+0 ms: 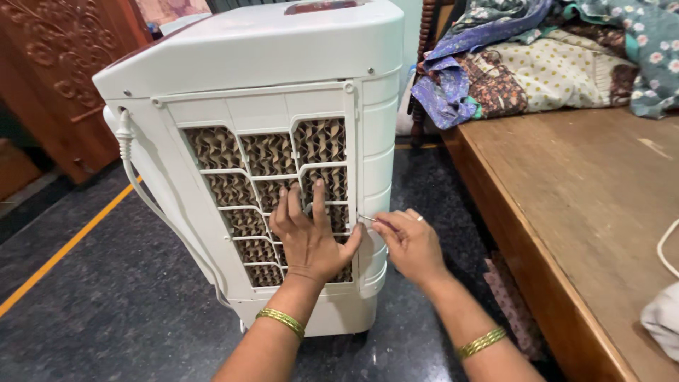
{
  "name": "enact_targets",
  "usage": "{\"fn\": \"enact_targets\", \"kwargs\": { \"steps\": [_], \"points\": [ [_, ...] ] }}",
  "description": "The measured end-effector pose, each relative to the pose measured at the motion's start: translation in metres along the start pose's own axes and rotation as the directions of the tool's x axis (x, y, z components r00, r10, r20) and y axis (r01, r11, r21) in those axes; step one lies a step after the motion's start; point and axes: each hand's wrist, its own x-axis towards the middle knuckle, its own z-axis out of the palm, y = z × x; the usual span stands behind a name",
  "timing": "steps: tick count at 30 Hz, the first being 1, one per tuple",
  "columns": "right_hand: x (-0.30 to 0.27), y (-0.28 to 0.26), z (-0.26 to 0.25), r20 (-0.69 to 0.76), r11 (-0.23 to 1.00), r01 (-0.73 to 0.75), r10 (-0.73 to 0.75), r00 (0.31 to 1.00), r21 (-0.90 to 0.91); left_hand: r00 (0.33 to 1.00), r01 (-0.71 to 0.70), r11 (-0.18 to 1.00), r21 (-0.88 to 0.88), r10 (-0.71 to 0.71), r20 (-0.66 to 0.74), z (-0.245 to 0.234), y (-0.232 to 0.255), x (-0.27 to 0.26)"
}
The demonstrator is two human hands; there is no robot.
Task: The person assembles a portable air cooler by securing its side panels with a screwdriver. They tighten screws on the front and side of the unit, then rotate it to access and fasten additional screws on the opposite side.
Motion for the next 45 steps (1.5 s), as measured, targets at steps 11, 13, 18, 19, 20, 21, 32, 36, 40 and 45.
{"fn": "enact_targets", "kwargs": {
  "steps": [11, 13, 18, 19, 20, 21, 32, 36, 40, 45],
  "points": [
    [0.011, -0.012, -0.008, -0.017, 0.971, 0.188, -0.193, 0.981, -0.145, 1.0, 0.01, 0.999, 0.037, -0.01, 0.006, 0.005, -0.002, -0.002],
    [0.008, -0.023, -0.004, -0.045, 0.948, 0.225, -0.241, 0.97, -0.227, 1.0, 0.014, 1.0, 0.027, -0.014, 0.003, 0.006, -0.004, -0.002],
    [-0.007, -0.052, 0.006, -0.043, 0.869, 0.199, -0.245, 0.969, -0.453, 0.999, 0.041, 0.999, -0.003, -0.041, 0.031, 0.005, -0.005, -0.001],
    [-0.009, -0.055, 0.007, -0.087, 0.882, 0.177, -0.237, 0.968, -0.437, 0.999, 0.045, 0.999, -0.007, -0.045, 0.029, 0.005, -0.004, -0.001],
    [-0.01, -0.057, 0.008, -0.13, 0.894, 0.155, -0.228, 0.965, -0.42, 0.998, 0.049, 0.999, -0.011, -0.049, 0.027, 0.005, -0.004, 0.0],
    [-0.011, -0.058, 0.009, -0.17, 0.906, 0.135, -0.219, 0.961, -0.402, 0.998, 0.055, 0.998, -0.015, -0.055, 0.025, 0.004, -0.003, 0.0],
    [-0.008, -0.069, 0.016, -0.159, 0.93, -0.06, 0.002, 0.987, -0.363, 0.997, 0.064, 0.998, -0.022, -0.063, 0.038, 0.003, -0.009, -0.002],
    [-0.003, -0.07, 0.011, -0.14, 0.938, -0.046, -0.002, 0.99, -0.343, 0.997, 0.064, 0.998, -0.008, -0.063, 0.038, 0.001, -0.011, -0.001],
    [0.001, -0.069, 0.008, -0.107, 0.931, -0.01, -0.031, 0.994, -0.364, 0.996, 0.073, 0.997, -0.012, -0.072, 0.045, 0.0, -0.012, 0.001],
    [0.002, -0.069, 0.01, -0.05, 0.918, 0.021, -0.044, 0.998, -0.396, 0.997, 0.075, 0.997, -0.026, -0.074, 0.036, 0.0, -0.012, 0.0]
  ]
}}
